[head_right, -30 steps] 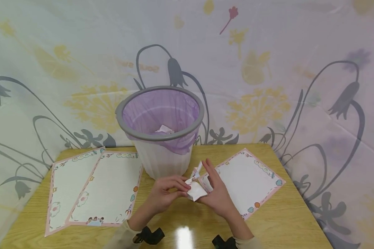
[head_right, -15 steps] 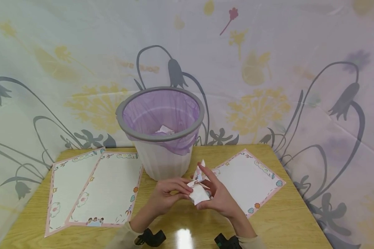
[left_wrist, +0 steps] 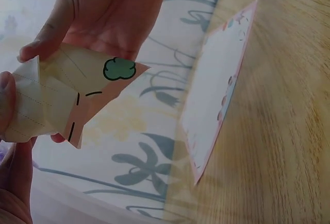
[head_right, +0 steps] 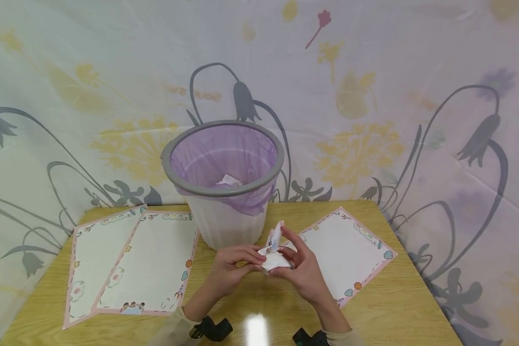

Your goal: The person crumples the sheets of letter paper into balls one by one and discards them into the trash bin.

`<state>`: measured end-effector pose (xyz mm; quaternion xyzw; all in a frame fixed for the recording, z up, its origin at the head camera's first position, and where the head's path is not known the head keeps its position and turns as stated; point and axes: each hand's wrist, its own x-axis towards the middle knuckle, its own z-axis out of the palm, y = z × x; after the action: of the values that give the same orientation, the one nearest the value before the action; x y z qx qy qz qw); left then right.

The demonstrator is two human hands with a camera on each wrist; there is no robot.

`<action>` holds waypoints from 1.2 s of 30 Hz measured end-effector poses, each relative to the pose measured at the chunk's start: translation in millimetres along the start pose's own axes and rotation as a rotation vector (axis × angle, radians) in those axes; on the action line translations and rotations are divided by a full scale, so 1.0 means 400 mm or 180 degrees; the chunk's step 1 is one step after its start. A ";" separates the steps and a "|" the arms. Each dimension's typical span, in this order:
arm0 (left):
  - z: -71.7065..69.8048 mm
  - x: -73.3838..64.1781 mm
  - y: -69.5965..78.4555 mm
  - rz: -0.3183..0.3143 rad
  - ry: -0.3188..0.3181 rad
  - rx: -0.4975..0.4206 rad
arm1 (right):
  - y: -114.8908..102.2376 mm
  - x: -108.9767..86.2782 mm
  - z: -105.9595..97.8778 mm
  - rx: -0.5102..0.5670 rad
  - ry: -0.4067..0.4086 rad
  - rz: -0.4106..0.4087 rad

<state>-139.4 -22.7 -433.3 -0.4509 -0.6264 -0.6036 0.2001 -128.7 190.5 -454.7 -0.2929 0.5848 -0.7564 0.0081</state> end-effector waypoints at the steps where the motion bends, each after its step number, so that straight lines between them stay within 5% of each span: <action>1: 0.001 -0.002 -0.002 -0.0009 0.0020 -0.0007 | -0.001 0.000 0.003 -0.0010 0.0076 0.0011; 7: 0.008 -0.002 0.000 -0.0031 0.0143 -0.0012 | 0.004 -0.001 0.021 -0.0112 0.0470 -0.0093; 10: 0.011 0.000 0.001 -0.0065 0.0221 -0.0036 | 0.006 -0.002 0.024 -0.0132 0.0455 -0.0250; 14: 0.014 -0.016 -0.022 -0.0353 0.0259 -0.0061 | 0.002 0.003 0.024 -0.0285 0.0390 -0.0423; 17: 0.008 -0.030 -0.042 -0.0710 0.0049 -0.0063 | -0.002 0.005 0.023 -0.0450 0.0335 -0.0465; 21: -0.008 -0.035 -0.051 -0.1067 -0.0469 -0.0317 | -0.005 0.006 0.020 -0.0554 0.0157 -0.0460; 25: -0.018 -0.034 -0.053 -0.1055 -0.0667 -0.0504 | -0.006 0.009 0.023 -0.0634 -0.0045 -0.0529; 36: -0.021 -0.026 -0.045 -0.0966 -0.0483 -0.0623 | -0.006 0.008 0.036 -0.0863 0.0098 -0.0528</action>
<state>-151.0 -31.6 -450.4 -0.4128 -0.6388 -0.6491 0.0142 -124.0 177.3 -448.9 -0.3270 0.6554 -0.6731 -0.1030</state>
